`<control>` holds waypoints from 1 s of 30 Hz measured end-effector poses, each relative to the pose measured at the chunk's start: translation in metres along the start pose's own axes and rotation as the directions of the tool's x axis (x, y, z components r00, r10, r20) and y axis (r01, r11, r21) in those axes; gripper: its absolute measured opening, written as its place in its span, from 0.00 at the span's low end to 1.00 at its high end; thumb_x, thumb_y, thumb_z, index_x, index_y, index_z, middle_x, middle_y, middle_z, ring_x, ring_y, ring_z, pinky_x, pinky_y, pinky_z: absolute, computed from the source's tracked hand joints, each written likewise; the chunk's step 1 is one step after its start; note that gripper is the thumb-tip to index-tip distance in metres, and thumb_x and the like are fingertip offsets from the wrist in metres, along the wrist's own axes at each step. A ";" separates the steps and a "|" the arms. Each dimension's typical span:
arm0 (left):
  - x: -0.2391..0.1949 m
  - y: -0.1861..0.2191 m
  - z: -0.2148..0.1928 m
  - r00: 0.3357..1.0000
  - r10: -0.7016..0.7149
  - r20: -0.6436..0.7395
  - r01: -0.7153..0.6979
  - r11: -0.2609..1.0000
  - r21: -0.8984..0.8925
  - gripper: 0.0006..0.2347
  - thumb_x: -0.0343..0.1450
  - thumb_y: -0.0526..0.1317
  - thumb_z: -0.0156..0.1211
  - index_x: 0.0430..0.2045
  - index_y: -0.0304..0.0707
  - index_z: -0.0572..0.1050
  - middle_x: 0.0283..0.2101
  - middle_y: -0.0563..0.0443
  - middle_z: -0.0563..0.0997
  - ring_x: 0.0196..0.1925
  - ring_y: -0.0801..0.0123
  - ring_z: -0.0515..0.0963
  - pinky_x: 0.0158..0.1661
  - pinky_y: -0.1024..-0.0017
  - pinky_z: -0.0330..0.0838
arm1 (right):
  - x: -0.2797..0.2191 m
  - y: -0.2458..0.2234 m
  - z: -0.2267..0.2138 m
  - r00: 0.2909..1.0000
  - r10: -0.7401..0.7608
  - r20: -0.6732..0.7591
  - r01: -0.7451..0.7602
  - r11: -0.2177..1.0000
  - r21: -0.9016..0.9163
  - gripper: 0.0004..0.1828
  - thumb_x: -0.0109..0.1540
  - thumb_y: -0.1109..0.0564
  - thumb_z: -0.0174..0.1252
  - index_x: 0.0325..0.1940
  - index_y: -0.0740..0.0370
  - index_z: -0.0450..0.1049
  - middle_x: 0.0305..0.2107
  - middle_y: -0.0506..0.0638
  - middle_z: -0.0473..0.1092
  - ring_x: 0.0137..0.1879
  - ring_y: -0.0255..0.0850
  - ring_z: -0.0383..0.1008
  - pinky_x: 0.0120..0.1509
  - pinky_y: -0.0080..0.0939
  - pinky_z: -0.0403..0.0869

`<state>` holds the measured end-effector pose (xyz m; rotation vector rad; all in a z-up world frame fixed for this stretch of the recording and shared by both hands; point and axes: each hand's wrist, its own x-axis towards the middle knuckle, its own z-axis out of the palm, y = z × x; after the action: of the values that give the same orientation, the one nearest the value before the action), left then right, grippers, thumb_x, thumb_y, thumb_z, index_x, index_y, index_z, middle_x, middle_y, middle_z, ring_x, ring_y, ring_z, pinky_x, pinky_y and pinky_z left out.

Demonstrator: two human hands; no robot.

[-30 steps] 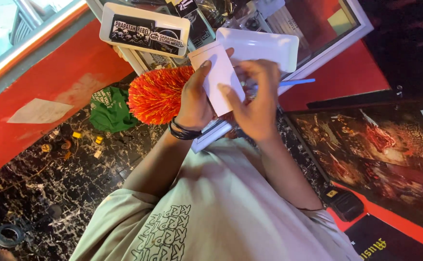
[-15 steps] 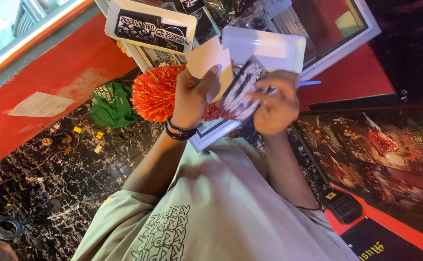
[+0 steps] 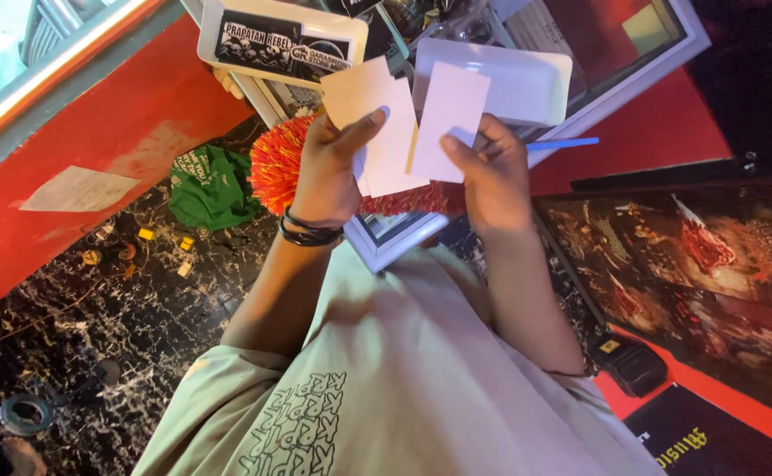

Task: The person handles several small rectangular cards with black and white designs, placing them into a white rectangular tray. After arranging the cards, the person uses a red fluffy duster to wipe the inside of the tray and the surrounding counter area.

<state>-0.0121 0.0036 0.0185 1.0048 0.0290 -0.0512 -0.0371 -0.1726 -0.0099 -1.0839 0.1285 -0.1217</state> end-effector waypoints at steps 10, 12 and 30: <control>0.011 -0.014 -0.030 0.996 0.075 0.040 -0.077 0.996 0.044 0.12 0.73 0.35 0.68 0.51 0.35 0.79 0.48 0.45 0.84 0.53 0.63 0.82 0.58 0.59 0.75 | 0.008 -0.007 0.010 0.326 -0.825 0.462 0.880 0.087 -0.466 0.18 0.66 0.51 0.60 0.24 0.48 0.87 0.27 0.50 0.79 0.39 0.50 0.69 0.46 0.50 0.72; 0.005 -0.012 -0.022 0.995 0.099 0.013 -0.099 0.993 0.063 0.14 0.73 0.35 0.67 0.53 0.34 0.78 0.50 0.45 0.83 0.56 0.63 0.78 0.60 0.58 0.73 | 0.000 0.000 -0.004 0.672 -0.670 0.314 0.706 0.451 -0.546 0.06 0.61 0.55 0.70 0.30 0.56 0.83 0.27 0.50 0.77 0.39 0.43 0.69 0.44 0.46 0.71; -0.011 0.015 -0.049 0.968 -0.073 -0.241 0.078 0.997 0.013 0.12 0.71 0.38 0.63 0.45 0.30 0.79 0.46 0.45 0.85 0.43 0.64 0.84 0.40 0.70 0.78 | 0.186 0.011 0.106 0.633 -0.456 0.625 0.672 -0.077 -0.736 0.11 0.61 0.65 0.61 0.45 0.57 0.70 0.36 0.53 0.73 0.34 0.53 0.75 0.34 0.54 0.70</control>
<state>-0.0227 0.0536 0.0050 1.0273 0.2890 0.0008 0.1636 -0.1051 0.0205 -2.4332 -0.5902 -0.8550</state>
